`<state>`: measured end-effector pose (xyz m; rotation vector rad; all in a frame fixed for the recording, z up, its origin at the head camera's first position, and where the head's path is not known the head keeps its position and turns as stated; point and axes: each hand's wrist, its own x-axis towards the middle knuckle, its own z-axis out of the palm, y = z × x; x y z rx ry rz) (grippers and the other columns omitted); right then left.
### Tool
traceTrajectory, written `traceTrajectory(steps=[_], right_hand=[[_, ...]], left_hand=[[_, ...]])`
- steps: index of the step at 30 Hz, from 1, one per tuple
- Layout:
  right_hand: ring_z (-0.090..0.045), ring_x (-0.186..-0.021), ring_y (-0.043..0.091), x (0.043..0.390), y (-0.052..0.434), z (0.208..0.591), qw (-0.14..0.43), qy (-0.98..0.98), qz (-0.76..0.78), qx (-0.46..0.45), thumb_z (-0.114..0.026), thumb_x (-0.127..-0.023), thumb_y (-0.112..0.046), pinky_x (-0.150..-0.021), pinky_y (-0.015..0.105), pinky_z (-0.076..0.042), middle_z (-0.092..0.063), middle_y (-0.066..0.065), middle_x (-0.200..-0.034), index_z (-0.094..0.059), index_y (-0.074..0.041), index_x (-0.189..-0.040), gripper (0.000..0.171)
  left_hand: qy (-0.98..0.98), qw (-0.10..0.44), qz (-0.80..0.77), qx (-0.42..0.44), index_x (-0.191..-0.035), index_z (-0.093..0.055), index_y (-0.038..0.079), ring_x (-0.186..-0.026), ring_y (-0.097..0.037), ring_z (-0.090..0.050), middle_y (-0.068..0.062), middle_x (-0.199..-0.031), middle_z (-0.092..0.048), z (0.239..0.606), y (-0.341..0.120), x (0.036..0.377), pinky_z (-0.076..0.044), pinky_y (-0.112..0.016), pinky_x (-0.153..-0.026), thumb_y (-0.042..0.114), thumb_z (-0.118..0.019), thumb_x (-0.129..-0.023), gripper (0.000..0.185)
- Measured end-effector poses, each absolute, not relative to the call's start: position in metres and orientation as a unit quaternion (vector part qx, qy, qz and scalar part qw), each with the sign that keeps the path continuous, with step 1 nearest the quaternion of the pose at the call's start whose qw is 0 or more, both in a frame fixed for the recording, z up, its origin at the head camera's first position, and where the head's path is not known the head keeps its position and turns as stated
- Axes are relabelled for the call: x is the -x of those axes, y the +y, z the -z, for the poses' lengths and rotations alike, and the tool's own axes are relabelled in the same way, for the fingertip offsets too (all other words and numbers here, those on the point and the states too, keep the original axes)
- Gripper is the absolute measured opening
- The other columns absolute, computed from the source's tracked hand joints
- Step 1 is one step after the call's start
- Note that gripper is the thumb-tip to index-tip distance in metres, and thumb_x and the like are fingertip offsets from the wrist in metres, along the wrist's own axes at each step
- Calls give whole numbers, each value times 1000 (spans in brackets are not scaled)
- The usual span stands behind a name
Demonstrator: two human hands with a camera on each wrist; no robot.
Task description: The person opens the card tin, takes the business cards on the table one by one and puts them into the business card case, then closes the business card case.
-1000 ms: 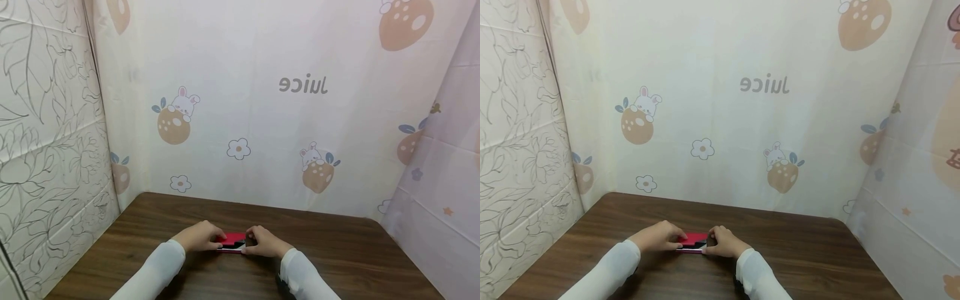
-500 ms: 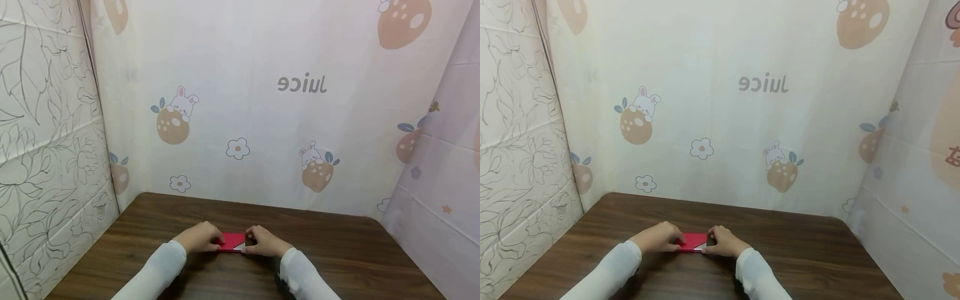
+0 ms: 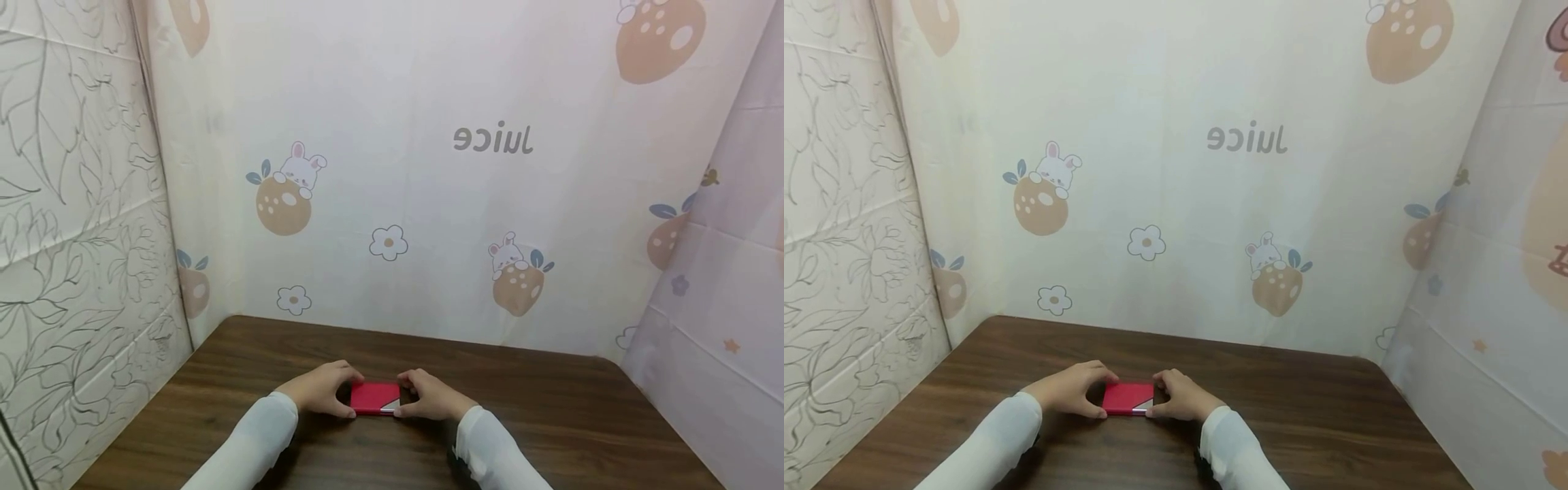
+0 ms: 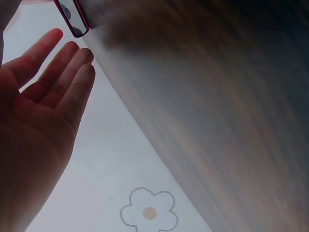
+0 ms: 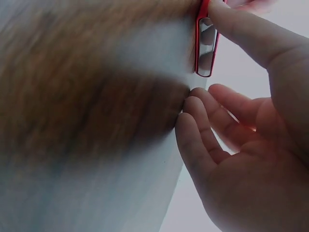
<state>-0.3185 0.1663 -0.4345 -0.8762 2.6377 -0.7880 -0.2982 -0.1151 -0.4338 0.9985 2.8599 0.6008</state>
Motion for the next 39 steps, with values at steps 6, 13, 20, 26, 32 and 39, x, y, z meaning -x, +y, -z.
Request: traceTrajectory(steps=[6,13,20,26,32,39], right_hand=[[-55,-120,29,315,166,434,123,899,256,335,-77,-90,-34,-101,51,-45,-57,9,-132,-56,-8,-139,60],[-55,-121,28,314,167,432,116,901,241,341,-75,-91,-34,-101,51,-45,-59,8,-129,-59,-8,-137,56],[-54,-121,30,311,175,430,111,905,240,333,-77,-90,-35,-102,55,-43,-59,9,-129,-60,-8,-136,55],[-54,-123,33,310,191,430,109,908,247,319,-77,-89,-35,-101,56,-43,-58,9,-129,-60,-9,-136,56],[-53,-124,34,308,207,430,116,912,252,302,-77,-90,-35,-102,57,-42,-57,10,-131,-59,-10,-136,55],[-54,-123,35,307,222,433,117,908,272,298,-77,-90,-34,-100,58,-43,-57,10,-130,-59,-8,-136,56]], left_hand=[[925,31,-187,-328,-125,-69,12,-110,-13,-57,4,-119,-62,434,-115,298,-47,-35,-99,40,-82,-82,53],[927,40,-184,-324,-123,-71,11,-108,-13,-58,3,-116,-64,430,-111,297,-48,-34,-97,36,-83,-82,50],[926,36,-188,-327,-124,-71,10,-108,-13,-57,3,-117,-64,428,-103,298,-48,-34,-96,35,-83,-83,50],[929,37,-180,-323,-125,-70,11,-106,-11,-57,4,-115,-63,430,-86,301,-48,-31,-96,34,-83,-84,49],[931,36,-169,-322,-125,-70,11,-106,-11,-57,3,-115,-63,429,-68,303,-48,-31,-96,33,-83,-83,49],[931,40,-174,-318,-126,-70,13,-103,-7,-56,7,-111,-62,430,-54,303,-48,-27,-94,33,-84,-83,50]])
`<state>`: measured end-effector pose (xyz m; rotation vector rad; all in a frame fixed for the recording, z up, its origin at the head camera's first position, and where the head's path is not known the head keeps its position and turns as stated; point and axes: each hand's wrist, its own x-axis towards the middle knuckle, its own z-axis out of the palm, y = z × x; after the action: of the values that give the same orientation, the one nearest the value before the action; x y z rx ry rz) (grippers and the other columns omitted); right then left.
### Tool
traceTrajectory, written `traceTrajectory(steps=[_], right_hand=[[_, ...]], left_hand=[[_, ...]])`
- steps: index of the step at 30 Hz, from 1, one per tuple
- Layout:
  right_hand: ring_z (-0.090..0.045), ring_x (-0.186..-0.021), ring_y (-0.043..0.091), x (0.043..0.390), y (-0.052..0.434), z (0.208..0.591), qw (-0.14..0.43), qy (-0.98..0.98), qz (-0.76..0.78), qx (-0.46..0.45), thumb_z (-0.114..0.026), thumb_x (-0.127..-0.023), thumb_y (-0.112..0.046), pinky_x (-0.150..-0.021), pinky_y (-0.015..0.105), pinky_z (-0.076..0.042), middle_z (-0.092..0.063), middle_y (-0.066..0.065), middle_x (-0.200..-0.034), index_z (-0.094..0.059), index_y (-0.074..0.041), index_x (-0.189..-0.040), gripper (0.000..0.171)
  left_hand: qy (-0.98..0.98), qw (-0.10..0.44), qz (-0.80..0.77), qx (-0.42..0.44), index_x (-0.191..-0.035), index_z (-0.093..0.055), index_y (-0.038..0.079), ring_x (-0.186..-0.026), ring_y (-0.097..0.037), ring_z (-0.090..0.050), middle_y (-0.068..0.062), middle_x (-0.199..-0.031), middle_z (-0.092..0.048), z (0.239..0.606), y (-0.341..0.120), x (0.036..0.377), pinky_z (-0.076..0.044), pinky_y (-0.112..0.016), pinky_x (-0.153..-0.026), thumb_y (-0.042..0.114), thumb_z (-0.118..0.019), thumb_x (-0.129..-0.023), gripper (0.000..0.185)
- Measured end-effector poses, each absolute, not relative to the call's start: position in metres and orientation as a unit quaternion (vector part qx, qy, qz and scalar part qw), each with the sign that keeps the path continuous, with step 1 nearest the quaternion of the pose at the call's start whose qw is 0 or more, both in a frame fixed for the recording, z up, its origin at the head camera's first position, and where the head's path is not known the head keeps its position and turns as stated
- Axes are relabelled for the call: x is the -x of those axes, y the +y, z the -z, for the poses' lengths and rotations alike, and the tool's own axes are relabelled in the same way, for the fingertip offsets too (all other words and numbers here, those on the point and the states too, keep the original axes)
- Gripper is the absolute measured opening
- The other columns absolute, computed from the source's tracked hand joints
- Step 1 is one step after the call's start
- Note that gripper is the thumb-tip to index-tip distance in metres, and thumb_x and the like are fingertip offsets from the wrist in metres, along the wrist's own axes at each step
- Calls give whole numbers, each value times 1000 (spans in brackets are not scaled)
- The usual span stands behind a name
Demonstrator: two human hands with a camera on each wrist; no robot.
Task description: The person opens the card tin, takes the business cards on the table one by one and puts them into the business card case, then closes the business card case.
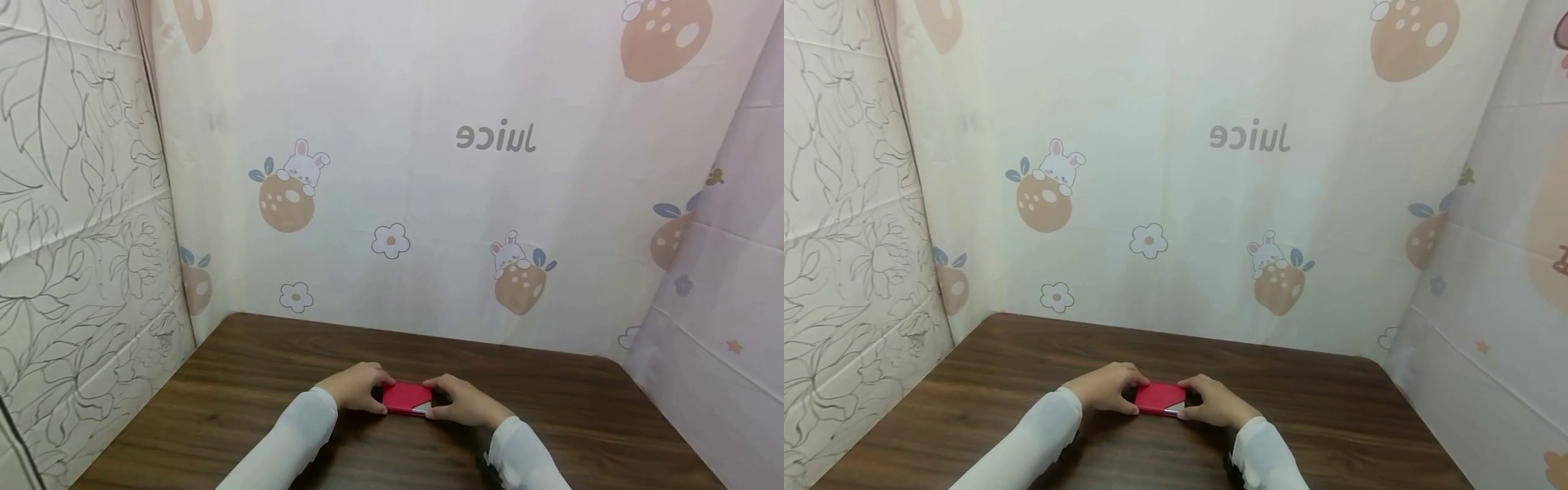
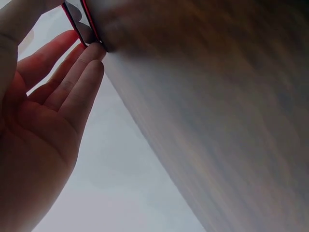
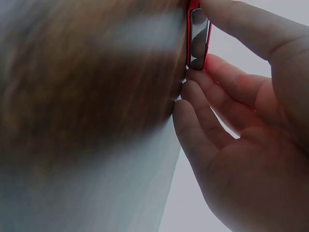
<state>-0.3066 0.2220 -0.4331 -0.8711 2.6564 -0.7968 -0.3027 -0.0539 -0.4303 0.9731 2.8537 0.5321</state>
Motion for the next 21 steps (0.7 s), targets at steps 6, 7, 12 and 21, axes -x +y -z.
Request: traceTrajectory(steps=[6,7,12,21], right_hand=[[-54,-122,34,310,224,435,119,905,281,296,-77,-90,-35,-100,58,-43,-57,9,-130,-59,-9,-136,56],[-54,-122,34,310,223,435,119,905,281,296,-77,-90,-35,-100,58,-43,-57,9,-130,-59,-9,-136,56],[-54,-121,34,309,225,435,117,904,281,299,-77,-90,-36,-99,58,-44,-57,10,-130,-59,-10,-137,57],[-50,-129,37,301,232,432,95,915,285,271,-67,-94,-50,-101,63,-41,-53,15,-140,-54,-8,-143,66]], left_hand=[[934,46,-170,-311,-126,-70,13,-102,-7,-56,6,-112,-62,428,-52,304,-48,-28,-94,32,-84,-83,50],[935,48,-171,-308,-127,-70,13,-102,-7,-56,6,-112,-62,428,-52,304,-48,-28,-94,33,-84,-83,50],[934,68,-181,-299,-131,-66,14,-107,-7,-55,6,-119,-60,430,-51,303,-46,-29,-97,35,-81,-85,53],[957,38,-150,-246,-143,-54,17,-125,-19,-54,-1,-135,-58,422,-57,290,-43,-43,-105,45,-76,-86,67]])
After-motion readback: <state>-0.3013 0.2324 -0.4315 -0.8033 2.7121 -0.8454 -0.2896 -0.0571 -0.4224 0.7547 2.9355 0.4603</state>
